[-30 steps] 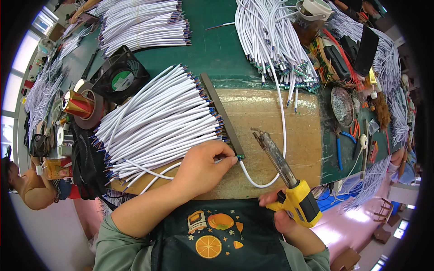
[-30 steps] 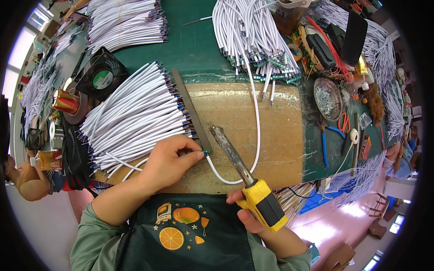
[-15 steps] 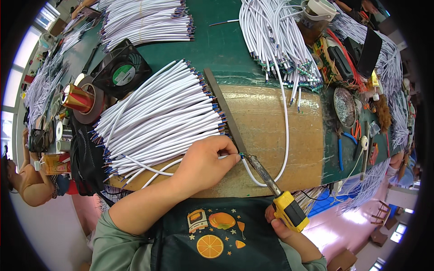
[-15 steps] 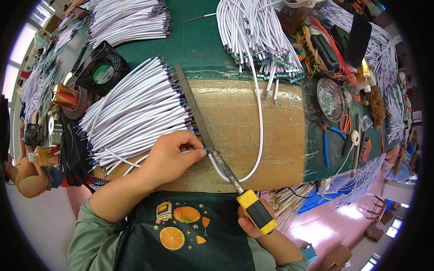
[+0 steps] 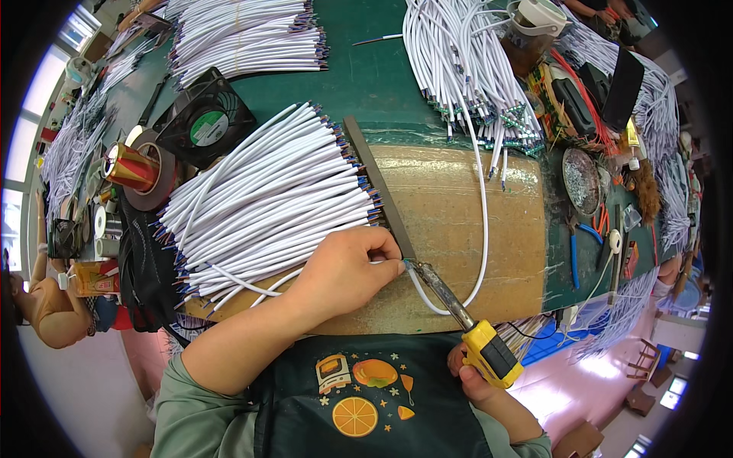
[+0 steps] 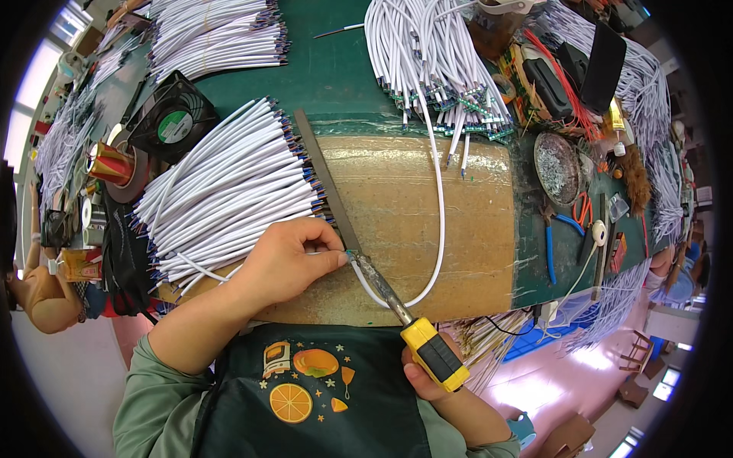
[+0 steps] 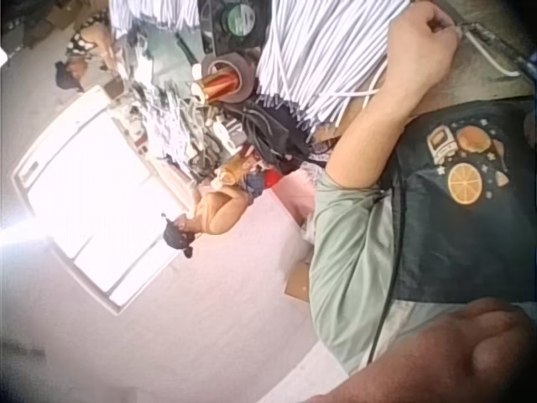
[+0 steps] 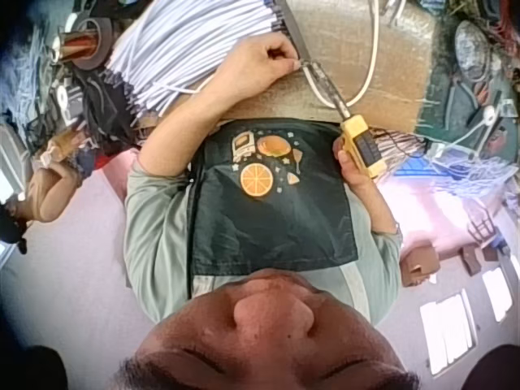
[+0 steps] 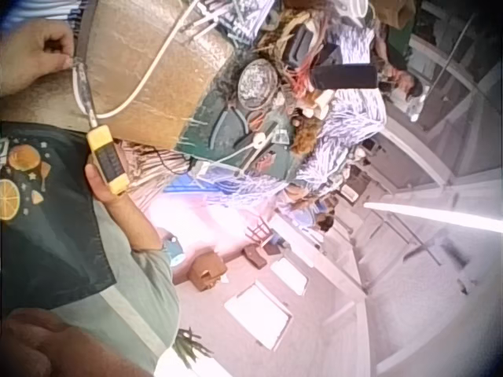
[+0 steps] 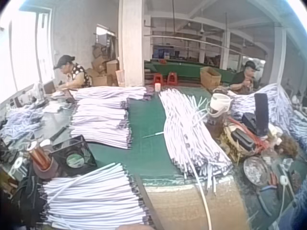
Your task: The person assembles and organizes bundles of white cables by hand at a workbench, using a manual stripping tool, a soldering iron, and a metal file to prepare the cables and secure them with rubber bands.
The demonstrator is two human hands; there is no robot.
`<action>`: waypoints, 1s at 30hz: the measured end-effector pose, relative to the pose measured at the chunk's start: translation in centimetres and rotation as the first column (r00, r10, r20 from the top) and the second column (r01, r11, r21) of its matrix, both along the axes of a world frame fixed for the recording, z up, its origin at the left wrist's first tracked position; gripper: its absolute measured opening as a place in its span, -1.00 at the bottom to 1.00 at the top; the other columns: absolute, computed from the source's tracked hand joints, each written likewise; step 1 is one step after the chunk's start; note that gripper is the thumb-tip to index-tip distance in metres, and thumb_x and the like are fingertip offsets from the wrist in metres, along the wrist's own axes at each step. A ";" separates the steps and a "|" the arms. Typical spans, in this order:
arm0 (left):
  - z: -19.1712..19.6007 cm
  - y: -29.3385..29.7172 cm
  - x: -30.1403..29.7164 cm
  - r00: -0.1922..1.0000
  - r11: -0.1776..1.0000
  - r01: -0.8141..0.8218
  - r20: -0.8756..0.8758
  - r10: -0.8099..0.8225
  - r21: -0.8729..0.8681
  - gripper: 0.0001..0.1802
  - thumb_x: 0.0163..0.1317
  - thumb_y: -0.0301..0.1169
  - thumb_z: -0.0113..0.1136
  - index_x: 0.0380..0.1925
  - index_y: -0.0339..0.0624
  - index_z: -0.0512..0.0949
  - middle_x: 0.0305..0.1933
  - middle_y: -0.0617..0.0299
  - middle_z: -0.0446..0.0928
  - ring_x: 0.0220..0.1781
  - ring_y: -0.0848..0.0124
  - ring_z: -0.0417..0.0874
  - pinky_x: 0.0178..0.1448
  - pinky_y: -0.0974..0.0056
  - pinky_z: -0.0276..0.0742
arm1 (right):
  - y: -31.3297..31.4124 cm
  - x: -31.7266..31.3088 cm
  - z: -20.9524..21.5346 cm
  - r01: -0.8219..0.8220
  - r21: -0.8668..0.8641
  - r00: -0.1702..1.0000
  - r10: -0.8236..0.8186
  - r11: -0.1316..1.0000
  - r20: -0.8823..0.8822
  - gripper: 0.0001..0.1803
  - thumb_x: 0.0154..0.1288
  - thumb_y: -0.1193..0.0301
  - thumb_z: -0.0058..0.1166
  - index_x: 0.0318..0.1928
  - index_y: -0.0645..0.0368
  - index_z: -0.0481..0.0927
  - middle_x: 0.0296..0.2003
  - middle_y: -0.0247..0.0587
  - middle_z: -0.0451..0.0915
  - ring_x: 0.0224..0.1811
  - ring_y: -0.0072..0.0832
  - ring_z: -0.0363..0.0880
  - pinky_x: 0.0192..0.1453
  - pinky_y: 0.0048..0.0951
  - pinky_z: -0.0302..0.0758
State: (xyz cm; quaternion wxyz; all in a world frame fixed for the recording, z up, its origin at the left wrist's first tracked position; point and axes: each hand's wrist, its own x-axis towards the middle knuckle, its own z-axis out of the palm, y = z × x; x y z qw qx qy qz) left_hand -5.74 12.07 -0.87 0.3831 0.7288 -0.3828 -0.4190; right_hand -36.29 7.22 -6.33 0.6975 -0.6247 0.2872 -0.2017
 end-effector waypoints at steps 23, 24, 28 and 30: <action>0.0 0.0 0.0 1.000 1.000 -0.009 -0.027 0.009 0.002 -0.86 0.13 -0.44 0.34 -0.39 -0.28 0.61 -0.43 0.29 0.58 -0.36 0.56 0.54 -0.23 0.40 0.49 | 0.6 1.1 0.5 0.039 0.333 0.959 -0.129 0.942 0.254 -0.64 0.21 0.21 0.26 -0.23 0.25 0.50 -0.46 -0.25 0.52 -0.43 -0.45 0.51 -0.33 -0.43 0.44; 0.0 0.1 0.0 0.999 1.000 -0.013 -0.032 0.013 0.001 -0.86 0.13 -0.43 0.34 -0.39 -0.27 0.62 -0.44 0.29 0.58 -0.37 0.56 0.54 -0.23 0.40 0.48 | 0.4 1.3 0.6 0.038 0.333 0.958 -0.129 0.942 0.255 -0.64 0.21 0.21 0.26 -0.23 0.25 0.50 -0.46 -0.25 0.52 -0.43 -0.45 0.51 -0.33 -0.43 0.44; -0.1 0.0 -0.1 1.000 1.000 -0.010 -0.022 0.010 -0.005 -0.86 0.13 -0.43 0.35 -0.39 -0.27 0.62 -0.45 0.30 0.58 -0.38 0.56 0.53 -0.24 0.40 0.48 | -0.2 1.4 0.9 0.169 0.276 0.968 -0.212 0.946 0.134 -0.26 0.14 0.00 0.31 0.16 0.18 0.32 -0.07 -0.03 0.51 -0.25 -0.30 0.62 -0.20 -0.30 0.63; -0.1 -0.1 -0.1 1.000 1.000 -0.014 0.009 0.014 -0.013 -0.85 0.13 -0.42 0.35 -0.39 -0.27 0.62 -0.45 0.30 0.58 -0.38 0.57 0.52 -0.25 0.40 0.48 | -0.9 2.2 1.3 0.205 0.367 0.934 -0.294 0.907 0.203 -0.27 0.18 0.11 0.30 0.21 0.28 0.33 0.25 0.09 0.35 0.10 -0.04 0.54 0.04 -0.12 0.61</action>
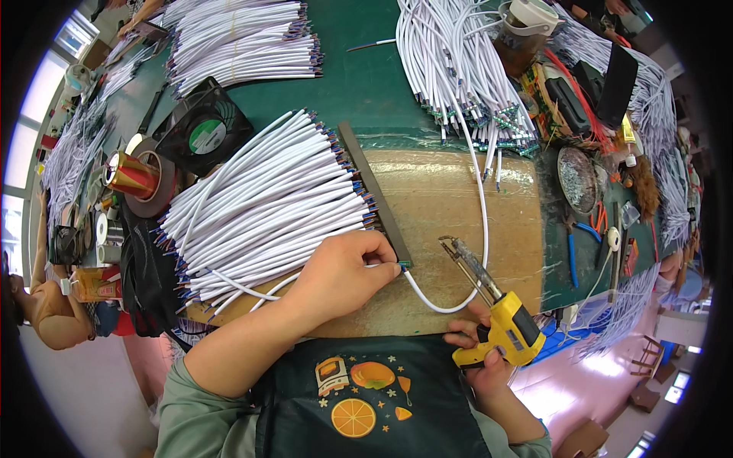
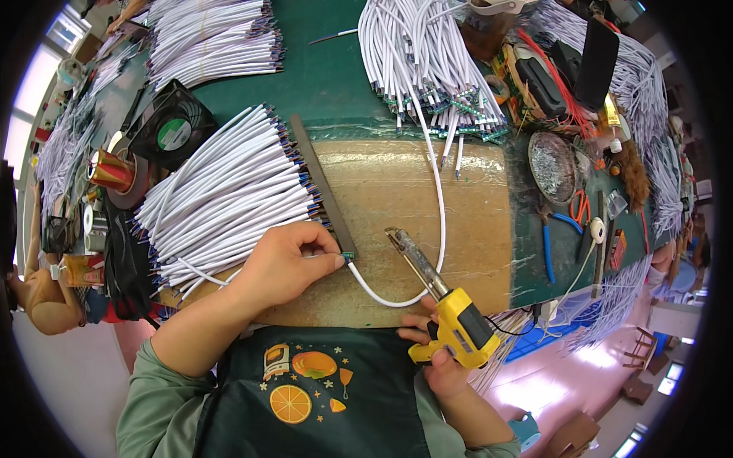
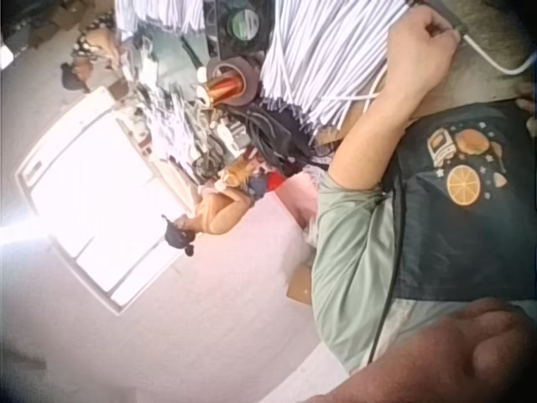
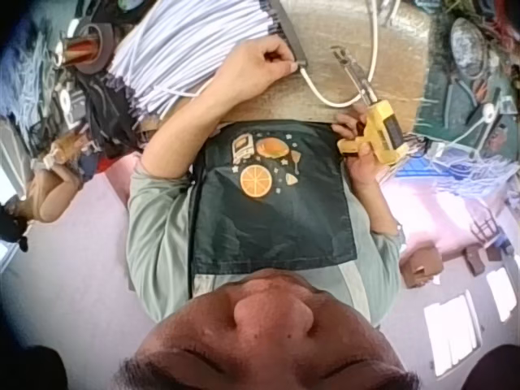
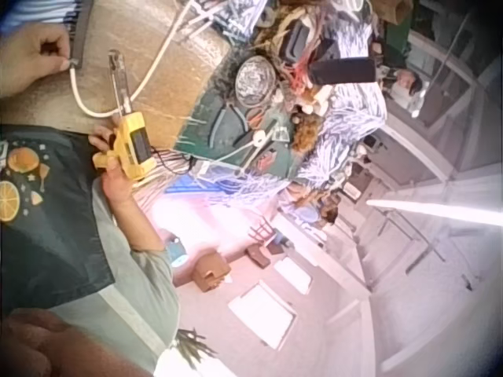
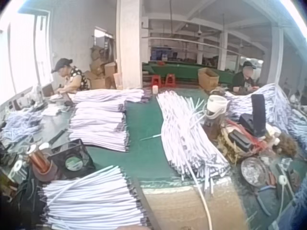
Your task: The person assembles and organizes bundles of white cables by hand at a workbench, using a manual stripping tool, a soldering iron, and a metal file to prepare the cables and secure them with rubber bands.
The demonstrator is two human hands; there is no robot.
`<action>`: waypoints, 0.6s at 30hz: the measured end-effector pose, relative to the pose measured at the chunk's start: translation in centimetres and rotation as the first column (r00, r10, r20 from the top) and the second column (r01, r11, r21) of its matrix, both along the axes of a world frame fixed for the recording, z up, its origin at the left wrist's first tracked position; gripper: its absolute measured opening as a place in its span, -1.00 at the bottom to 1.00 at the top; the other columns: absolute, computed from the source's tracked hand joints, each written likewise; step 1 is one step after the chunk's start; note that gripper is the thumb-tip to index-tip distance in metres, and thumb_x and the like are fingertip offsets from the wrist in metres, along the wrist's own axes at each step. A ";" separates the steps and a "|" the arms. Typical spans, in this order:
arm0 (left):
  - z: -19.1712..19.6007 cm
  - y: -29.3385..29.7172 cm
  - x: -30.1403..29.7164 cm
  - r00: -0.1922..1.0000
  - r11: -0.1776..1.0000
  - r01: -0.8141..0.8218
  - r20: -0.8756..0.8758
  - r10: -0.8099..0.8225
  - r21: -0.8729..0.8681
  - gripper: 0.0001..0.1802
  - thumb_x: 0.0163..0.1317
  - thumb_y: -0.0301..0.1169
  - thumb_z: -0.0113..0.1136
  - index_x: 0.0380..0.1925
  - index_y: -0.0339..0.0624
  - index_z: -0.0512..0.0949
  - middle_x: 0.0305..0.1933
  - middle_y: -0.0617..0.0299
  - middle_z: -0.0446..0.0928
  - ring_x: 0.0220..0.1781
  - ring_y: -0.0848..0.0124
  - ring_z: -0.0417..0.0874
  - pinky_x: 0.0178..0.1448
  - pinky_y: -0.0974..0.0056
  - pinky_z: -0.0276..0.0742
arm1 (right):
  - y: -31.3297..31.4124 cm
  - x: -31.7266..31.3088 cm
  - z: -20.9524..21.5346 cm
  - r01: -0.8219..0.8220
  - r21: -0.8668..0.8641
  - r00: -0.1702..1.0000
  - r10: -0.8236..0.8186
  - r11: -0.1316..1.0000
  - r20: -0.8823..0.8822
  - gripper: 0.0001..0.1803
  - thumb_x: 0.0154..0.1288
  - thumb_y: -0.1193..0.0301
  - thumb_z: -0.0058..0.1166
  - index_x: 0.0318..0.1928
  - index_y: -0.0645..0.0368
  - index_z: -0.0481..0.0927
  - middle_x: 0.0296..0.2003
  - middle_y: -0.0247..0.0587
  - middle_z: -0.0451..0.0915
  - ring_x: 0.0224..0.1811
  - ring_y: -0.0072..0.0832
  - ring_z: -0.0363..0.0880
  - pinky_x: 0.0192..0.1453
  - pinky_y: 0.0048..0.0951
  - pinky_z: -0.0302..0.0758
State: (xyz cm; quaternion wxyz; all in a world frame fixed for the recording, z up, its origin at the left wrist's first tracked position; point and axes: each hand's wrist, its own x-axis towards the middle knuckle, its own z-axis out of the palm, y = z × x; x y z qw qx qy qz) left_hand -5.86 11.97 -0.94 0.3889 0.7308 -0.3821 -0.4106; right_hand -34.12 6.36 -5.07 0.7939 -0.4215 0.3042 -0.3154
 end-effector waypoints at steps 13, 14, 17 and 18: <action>3.6 3.8 -0.4 0.967 1.000 -0.003 -0.255 0.010 0.026 -0.68 0.15 -0.38 0.38 -0.11 -0.22 0.57 -0.45 0.30 0.55 -0.44 0.53 0.50 -0.33 0.38 0.46 | -3.3 3.5 1.3 -0.045 -0.119 0.995 0.055 0.992 0.086 -0.35 0.26 0.21 0.20 0.24 0.30 0.34 0.29 0.08 0.31 0.34 -0.02 0.34 0.40 0.02 0.28; 4.5 4.4 -0.6 0.969 1.000 0.001 -0.247 0.003 0.019 -0.68 0.15 -0.38 0.38 -0.11 -0.22 0.57 -0.45 0.30 0.55 -0.44 0.53 0.50 -0.33 0.38 0.46 | -3.7 4.4 1.6 -0.039 -0.126 0.994 0.051 0.991 0.095 -0.35 0.26 0.21 0.20 0.24 0.30 0.34 0.29 0.08 0.31 0.34 -0.02 0.34 0.40 0.02 0.28; 7.1 5.7 -0.4 0.978 0.967 0.194 -0.045 -0.203 -0.164 -0.54 0.14 -0.34 0.39 0.07 -0.11 0.57 -0.39 0.24 0.60 -0.39 0.45 0.58 -0.28 0.34 0.50 | -5.1 7.9 2.4 -0.143 -0.197 0.955 0.187 0.970 0.230 -0.30 0.29 0.21 0.16 0.32 0.30 0.25 0.30 0.07 0.32 0.37 -0.09 0.31 0.44 -0.04 0.24; 7.5 5.3 -0.3 0.977 0.965 0.202 -0.036 -0.211 -0.170 -0.54 0.14 -0.34 0.39 0.07 -0.11 0.57 -0.39 0.24 0.60 -0.39 0.45 0.58 -0.28 0.34 0.50 | -5.4 9.1 2.9 -0.135 -0.206 0.955 0.183 0.969 0.235 -0.30 0.29 0.21 0.16 0.32 0.30 0.25 0.30 0.07 0.32 0.37 -0.09 0.31 0.44 -0.04 0.24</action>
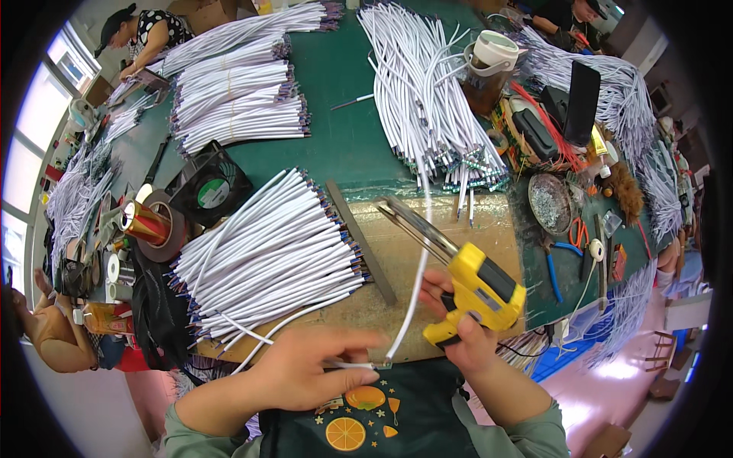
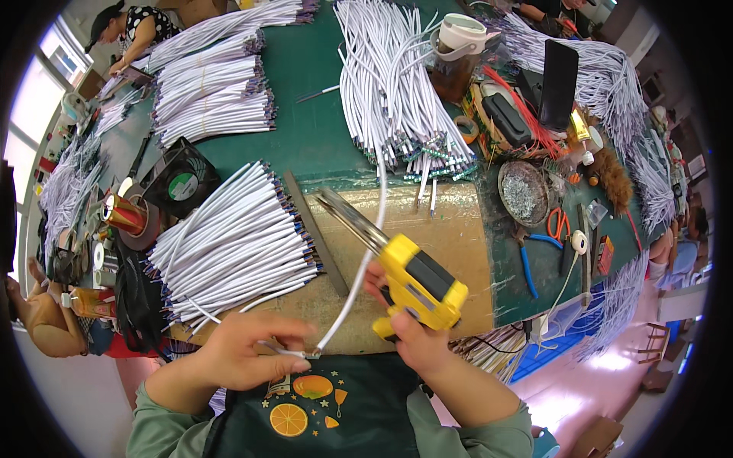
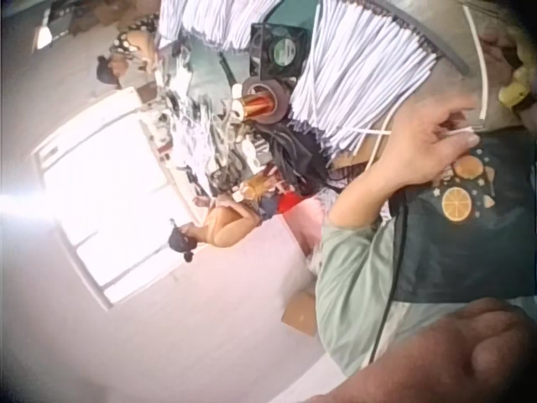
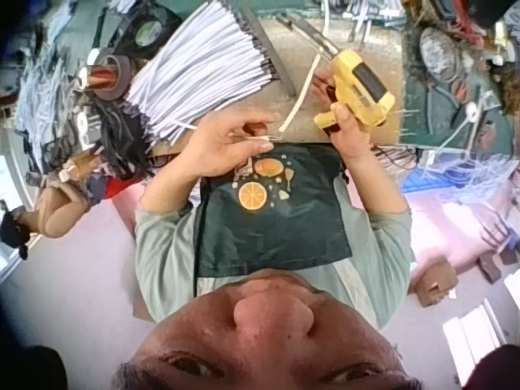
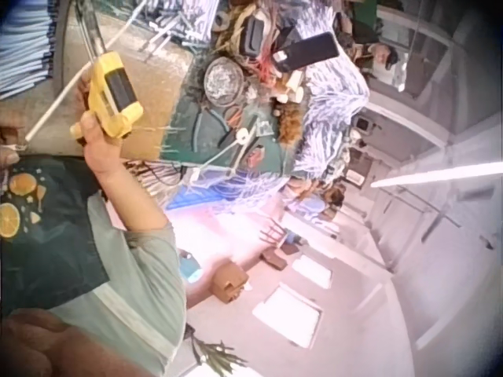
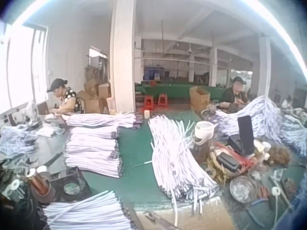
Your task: The person assembles and organizes bundles of white cables by hand at a workbench, using a manual stripping tool, a soldering iron, and a metal file to prepare the cables and secure them with rubber bands.
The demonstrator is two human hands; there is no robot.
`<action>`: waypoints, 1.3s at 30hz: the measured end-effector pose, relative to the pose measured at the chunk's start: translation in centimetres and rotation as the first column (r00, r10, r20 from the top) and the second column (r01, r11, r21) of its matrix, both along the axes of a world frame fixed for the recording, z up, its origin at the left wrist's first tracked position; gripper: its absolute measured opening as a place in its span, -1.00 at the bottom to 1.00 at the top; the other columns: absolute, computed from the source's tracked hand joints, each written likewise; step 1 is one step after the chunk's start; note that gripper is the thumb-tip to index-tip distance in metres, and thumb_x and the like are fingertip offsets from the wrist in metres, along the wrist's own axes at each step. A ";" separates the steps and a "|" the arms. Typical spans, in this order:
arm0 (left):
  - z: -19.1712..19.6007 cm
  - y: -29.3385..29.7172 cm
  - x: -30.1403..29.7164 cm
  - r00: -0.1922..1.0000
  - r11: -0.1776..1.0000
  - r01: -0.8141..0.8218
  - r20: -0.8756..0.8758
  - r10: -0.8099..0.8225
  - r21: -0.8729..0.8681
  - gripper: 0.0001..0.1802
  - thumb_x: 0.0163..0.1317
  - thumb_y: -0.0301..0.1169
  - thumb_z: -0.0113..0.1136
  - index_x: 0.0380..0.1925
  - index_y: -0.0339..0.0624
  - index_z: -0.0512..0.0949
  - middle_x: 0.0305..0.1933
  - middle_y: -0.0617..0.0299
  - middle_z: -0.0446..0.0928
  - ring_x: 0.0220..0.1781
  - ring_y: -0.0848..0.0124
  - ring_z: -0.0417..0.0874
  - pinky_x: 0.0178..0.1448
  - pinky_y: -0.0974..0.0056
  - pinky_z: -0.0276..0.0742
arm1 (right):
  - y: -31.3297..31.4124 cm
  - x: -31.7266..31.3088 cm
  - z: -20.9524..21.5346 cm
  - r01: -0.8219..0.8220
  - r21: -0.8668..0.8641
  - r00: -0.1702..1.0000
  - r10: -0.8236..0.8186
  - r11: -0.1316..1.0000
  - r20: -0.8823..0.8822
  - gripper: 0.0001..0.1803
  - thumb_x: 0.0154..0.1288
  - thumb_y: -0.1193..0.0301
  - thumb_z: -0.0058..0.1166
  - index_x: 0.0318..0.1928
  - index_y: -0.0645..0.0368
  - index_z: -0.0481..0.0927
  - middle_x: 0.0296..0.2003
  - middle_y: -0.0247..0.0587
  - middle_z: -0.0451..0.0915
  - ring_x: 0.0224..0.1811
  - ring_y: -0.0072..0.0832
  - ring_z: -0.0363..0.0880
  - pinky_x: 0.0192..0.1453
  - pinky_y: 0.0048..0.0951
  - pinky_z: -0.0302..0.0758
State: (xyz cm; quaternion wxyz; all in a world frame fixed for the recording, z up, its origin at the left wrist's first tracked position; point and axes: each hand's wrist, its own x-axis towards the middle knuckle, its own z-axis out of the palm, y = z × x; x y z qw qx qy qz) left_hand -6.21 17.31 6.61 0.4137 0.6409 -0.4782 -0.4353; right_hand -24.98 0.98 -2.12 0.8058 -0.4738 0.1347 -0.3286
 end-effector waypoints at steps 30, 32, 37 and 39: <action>-6.0 -4.4 0.1 0.929 0.988 -0.150 0.345 0.134 0.021 -0.72 0.19 -0.47 0.30 -0.09 -0.22 0.53 -0.27 0.24 0.64 -0.40 0.50 0.62 -0.32 0.39 0.53 | -6.6 -8.3 1.2 0.459 -0.048 0.886 -0.453 0.887 0.102 -0.36 0.39 0.00 -0.07 0.25 0.23 0.26 0.20 0.11 0.40 0.19 -0.09 0.51 0.28 -0.09 0.47; -5.5 -3.9 0.1 0.910 0.982 -0.184 0.368 0.188 -0.048 -0.74 0.17 -0.46 0.31 -0.13 -0.20 0.55 -0.30 0.22 0.63 -0.42 0.44 0.63 -0.35 0.35 0.53 | -5.2 -7.7 -0.4 0.388 0.015 0.922 -0.388 0.922 -0.003 -0.34 0.33 0.04 0.05 0.24 0.24 0.26 0.17 0.08 0.43 0.15 -0.12 0.53 0.21 -0.13 0.52; -6.9 -1.7 1.7 0.686 0.976 -0.072 0.700 0.199 -0.207 -0.82 0.05 -0.43 0.35 -0.33 -0.15 0.60 -0.40 0.19 0.56 -0.37 0.19 0.60 -0.31 0.18 0.52 | -1.7 -6.0 -2.7 0.271 0.092 0.961 -0.265 0.958 -0.075 -0.32 0.23 0.10 0.20 0.21 0.28 0.32 0.10 0.04 0.47 0.04 -0.16 0.59 0.11 -0.18 0.57; -7.2 -1.0 1.1 0.612 0.981 -0.084 0.768 0.189 -0.175 -0.83 0.04 -0.43 0.35 -0.34 -0.14 0.60 -0.40 0.19 0.54 -0.35 0.18 0.59 -0.28 0.17 0.50 | -0.8 -5.3 -2.5 0.229 0.078 0.966 -0.217 0.970 -0.140 -0.31 0.18 0.09 0.26 0.18 0.28 0.39 0.08 0.02 0.50 -0.04 -0.17 0.63 0.08 -0.16 0.58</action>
